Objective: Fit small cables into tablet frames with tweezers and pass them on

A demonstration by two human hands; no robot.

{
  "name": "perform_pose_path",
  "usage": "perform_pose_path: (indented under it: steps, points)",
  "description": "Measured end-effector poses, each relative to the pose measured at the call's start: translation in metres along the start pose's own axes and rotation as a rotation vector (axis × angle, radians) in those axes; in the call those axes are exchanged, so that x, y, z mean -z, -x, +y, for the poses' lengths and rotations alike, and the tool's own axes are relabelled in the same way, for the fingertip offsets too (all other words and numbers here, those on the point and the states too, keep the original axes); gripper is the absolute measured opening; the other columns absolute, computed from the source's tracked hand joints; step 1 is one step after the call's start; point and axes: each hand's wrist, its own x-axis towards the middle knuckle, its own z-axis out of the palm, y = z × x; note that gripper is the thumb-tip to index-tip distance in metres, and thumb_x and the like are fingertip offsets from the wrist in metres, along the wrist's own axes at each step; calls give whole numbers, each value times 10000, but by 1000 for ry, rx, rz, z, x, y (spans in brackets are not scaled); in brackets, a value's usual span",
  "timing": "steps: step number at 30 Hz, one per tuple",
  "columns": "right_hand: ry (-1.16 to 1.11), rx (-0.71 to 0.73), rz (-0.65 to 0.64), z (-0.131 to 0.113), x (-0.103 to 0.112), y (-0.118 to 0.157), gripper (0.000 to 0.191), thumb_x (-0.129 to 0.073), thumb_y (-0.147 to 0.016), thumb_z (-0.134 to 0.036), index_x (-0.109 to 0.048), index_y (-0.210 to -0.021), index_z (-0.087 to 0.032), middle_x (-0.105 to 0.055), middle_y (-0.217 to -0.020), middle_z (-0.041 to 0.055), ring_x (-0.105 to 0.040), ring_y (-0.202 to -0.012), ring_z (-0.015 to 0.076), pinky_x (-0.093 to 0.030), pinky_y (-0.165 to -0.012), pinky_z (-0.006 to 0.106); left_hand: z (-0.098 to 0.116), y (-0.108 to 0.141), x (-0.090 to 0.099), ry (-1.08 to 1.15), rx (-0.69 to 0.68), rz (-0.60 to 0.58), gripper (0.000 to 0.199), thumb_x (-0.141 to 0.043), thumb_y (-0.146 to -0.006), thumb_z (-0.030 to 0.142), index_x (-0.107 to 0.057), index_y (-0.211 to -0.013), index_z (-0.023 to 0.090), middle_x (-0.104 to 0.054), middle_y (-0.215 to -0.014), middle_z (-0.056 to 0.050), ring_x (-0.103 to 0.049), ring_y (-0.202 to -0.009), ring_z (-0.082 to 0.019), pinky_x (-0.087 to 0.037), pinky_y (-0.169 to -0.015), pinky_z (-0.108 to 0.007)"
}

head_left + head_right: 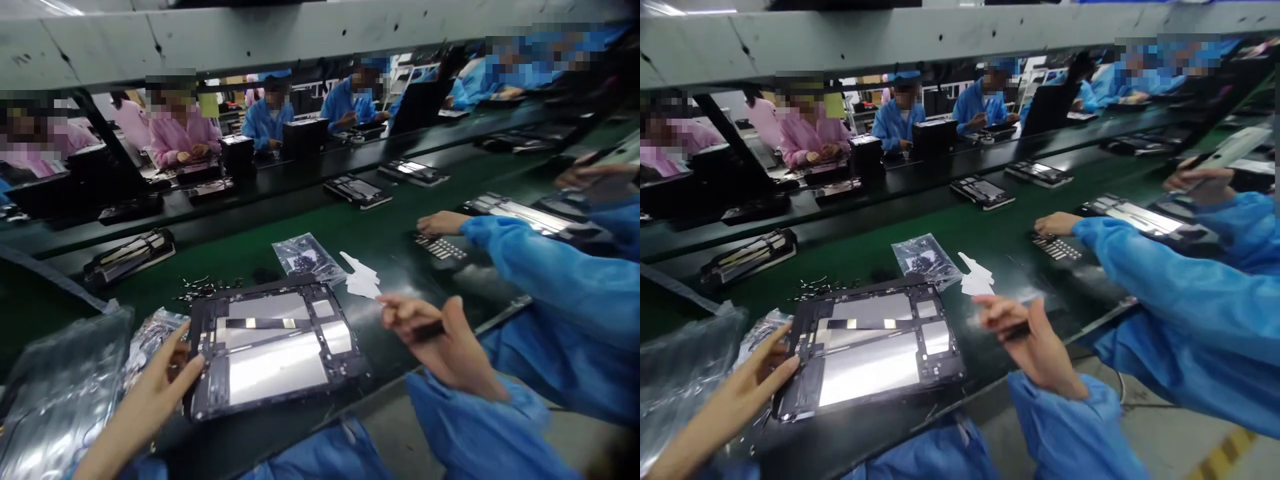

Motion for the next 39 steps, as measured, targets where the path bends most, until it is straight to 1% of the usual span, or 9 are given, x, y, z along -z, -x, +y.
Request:
perform_pose_path:
  steps: [2,4,6,9,12,16,24,32,39]
  points:
    - [11,36,164,15,10,-27,656,-429,-672,-854,-642,-606,-237,-662,-857,71,-508,-576,148,-447,-523,292,-4,-18,17,-321,-62,205,793,-523,-656,701,-575,-1212,139,-620,-990,-164,-569,-1033,-418,-421,-934,-613]
    - [39,34,195,33,11,-47,613,-518,-640,-828,-640,-630,-227,-643,-784,55,-511,-570,141,-457,-519,282,-1,-40,24,-415,-102,307,846,-480,-668,730,-539,-1247,116,-556,-1186,-198,-482,-1173,-434,-360,-1004,-608]
    - [77,8,147,49,7,-62,507,-688,-592,-712,-664,-689,-215,-638,-750,40,-561,-607,154,-491,-573,296,6,-62,18,-271,-108,174,870,-443,-685,760,-492,-1293,139,-499,-1327,-175,-460,-1232,-386,-379,-1027,-538]
    - [145,-10,56,63,-1,-79,425,-813,-545,-526,-694,-790,-201,-665,-765,37,-614,-640,185,-523,-633,341,14,-88,-5,-39,-96,-180,859,-421,-682,798,-514,-1279,187,-555,-1313,-135,-502,-1223,-325,-384,-1044,-463]
    - [209,25,2,70,-8,-92,369,-800,-561,-483,-705,-781,-202,-687,-792,45,-642,-729,222,-528,-749,403,14,-100,-20,-71,-139,-375,716,-519,-659,760,-640,-1138,241,-592,-1281,-90,-506,-1224,-318,-371,-1059,-433]
    - [281,106,-21,79,-11,-99,251,-760,-631,-415,-721,-794,-229,-704,-908,39,-634,-921,234,-459,-941,425,3,-96,-12,-101,-191,-412,498,-591,-657,688,-724,-943,303,-629,-1227,-50,-544,-1178,-311,-405,-1032,-418]
    - [321,190,-8,100,-8,-103,309,-679,-734,-478,-645,-906,-224,-678,-927,48,-638,-901,221,-514,-852,411,-24,-65,-8,-51,-205,-260,452,-508,-773,671,-704,-930,296,-615,-1180,-28,-547,-1130,-255,-352,-1065,-385]
    - [353,190,56,105,-8,-101,308,-622,-798,-493,-609,-937,-217,-657,-915,62,-643,-778,208,-544,-742,402,-17,-68,-4,231,-32,-251,394,-488,-826,611,-602,-1117,370,-540,-1325,47,-482,-1245,-222,-357,-1081,-343]
    - [356,190,105,101,-11,-97,330,-641,-779,-501,-609,-933,-211,-654,-899,64,-652,-735,204,-555,-721,399,0,-57,-14,97,3,-78,377,-535,-811,601,-658,-1016,310,-666,-1112,52,-536,-1144,-208,-352,-1072,-343]
